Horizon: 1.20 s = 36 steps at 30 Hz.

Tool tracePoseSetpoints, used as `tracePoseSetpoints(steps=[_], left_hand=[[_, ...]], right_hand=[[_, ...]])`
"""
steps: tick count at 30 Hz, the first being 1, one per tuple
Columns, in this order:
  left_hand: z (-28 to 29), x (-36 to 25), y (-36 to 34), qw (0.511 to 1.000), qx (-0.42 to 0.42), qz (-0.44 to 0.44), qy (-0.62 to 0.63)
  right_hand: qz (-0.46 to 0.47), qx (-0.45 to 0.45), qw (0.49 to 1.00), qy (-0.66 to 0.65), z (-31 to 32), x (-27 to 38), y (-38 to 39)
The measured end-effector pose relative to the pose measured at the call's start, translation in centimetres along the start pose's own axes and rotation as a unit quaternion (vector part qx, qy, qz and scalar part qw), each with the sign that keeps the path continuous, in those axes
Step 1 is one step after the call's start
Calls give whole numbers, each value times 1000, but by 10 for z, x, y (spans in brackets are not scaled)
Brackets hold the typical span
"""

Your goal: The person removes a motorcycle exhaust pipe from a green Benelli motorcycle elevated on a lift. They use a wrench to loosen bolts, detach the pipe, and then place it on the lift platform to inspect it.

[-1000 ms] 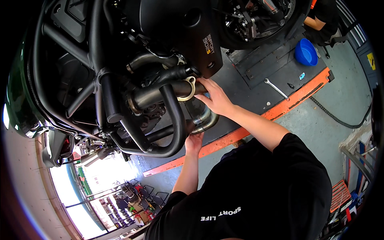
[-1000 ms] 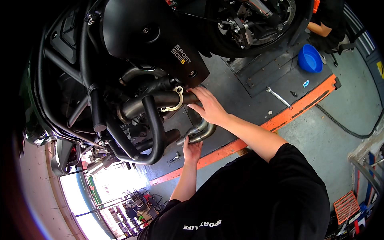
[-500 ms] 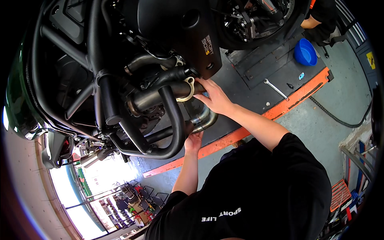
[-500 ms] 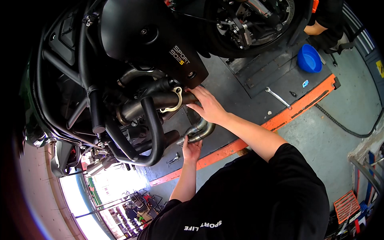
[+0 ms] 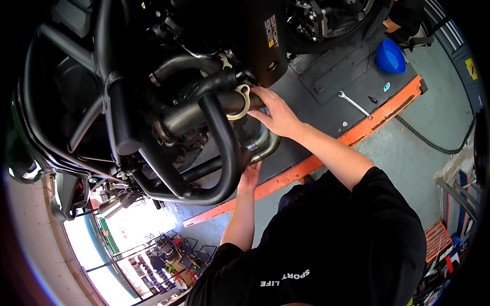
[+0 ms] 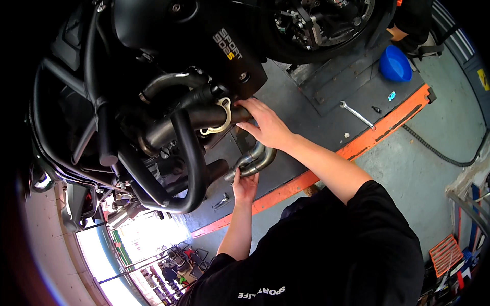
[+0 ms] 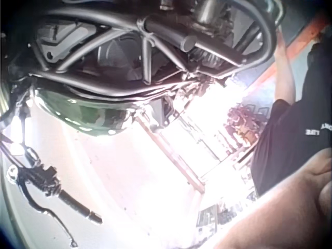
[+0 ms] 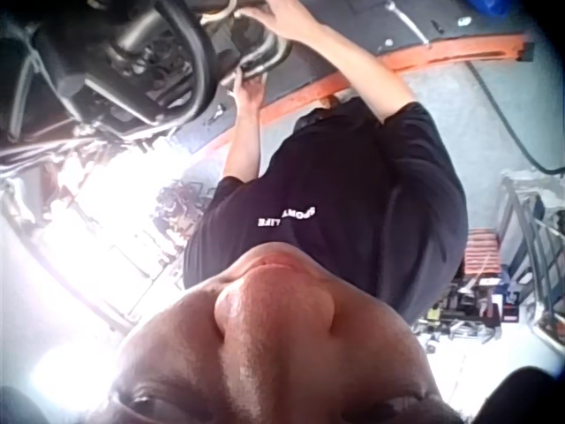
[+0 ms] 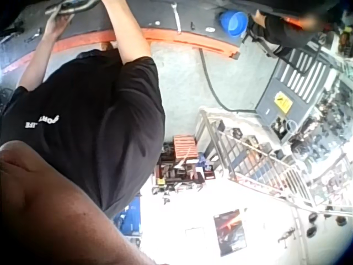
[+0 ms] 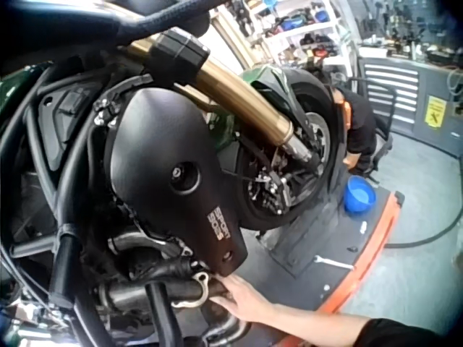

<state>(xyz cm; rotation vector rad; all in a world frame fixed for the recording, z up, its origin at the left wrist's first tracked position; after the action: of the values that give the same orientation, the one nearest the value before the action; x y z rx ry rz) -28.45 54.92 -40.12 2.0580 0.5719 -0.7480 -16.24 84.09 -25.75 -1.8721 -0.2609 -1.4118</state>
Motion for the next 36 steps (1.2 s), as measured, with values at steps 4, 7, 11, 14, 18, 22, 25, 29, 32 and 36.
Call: tracePoseSetpoints(steps=[4,7,11,14,18,22,25,29,32,36], left_hand=[[-8,-2,5,1000,16,0,-10],[-6,-1,4,1000,19,5,12],[11,-1,-1,999,43,-12,-1],[10,-2,-1,999,41,-16,2],[5,-1,3,999,41,-28,0],[6,4,8,999,38,-36,6],[7,4,10,998,44,-39,8],[9,3,11,998,41,-38,10],[6,-1,11,998,41,-35,8],[24,4,13,998,35,-36,27]], right_hand=[[-1,-13,1000,-20,-3,0,2],[1,-3,1000,-30,-4,1,2],[25,-7,999,-22,-8,-2,4],[32,-4,999,-30,-10,-7,4],[38,1,998,-49,-13,-9,5],[-4,14,996,-86,-14,-10,9],[16,4,997,-69,-14,-8,10],[-12,13,998,-66,-13,-11,10],[-11,11,998,-65,-10,-10,9],[57,2,998,6,-19,-14,10]])
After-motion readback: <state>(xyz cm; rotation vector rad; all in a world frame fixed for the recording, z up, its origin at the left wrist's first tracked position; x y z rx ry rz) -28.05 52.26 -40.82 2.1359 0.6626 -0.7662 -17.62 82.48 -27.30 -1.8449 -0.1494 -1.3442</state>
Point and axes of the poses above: each hand's wrist, its own y-axis away from the middle knuckle, its own z-axis out of the back of the hand, x = y × z, the point moved 7 cm from there along -y, towards the middle knuckle, and after that the axes turned 3 degrees about -y, right-handed, at the moved point
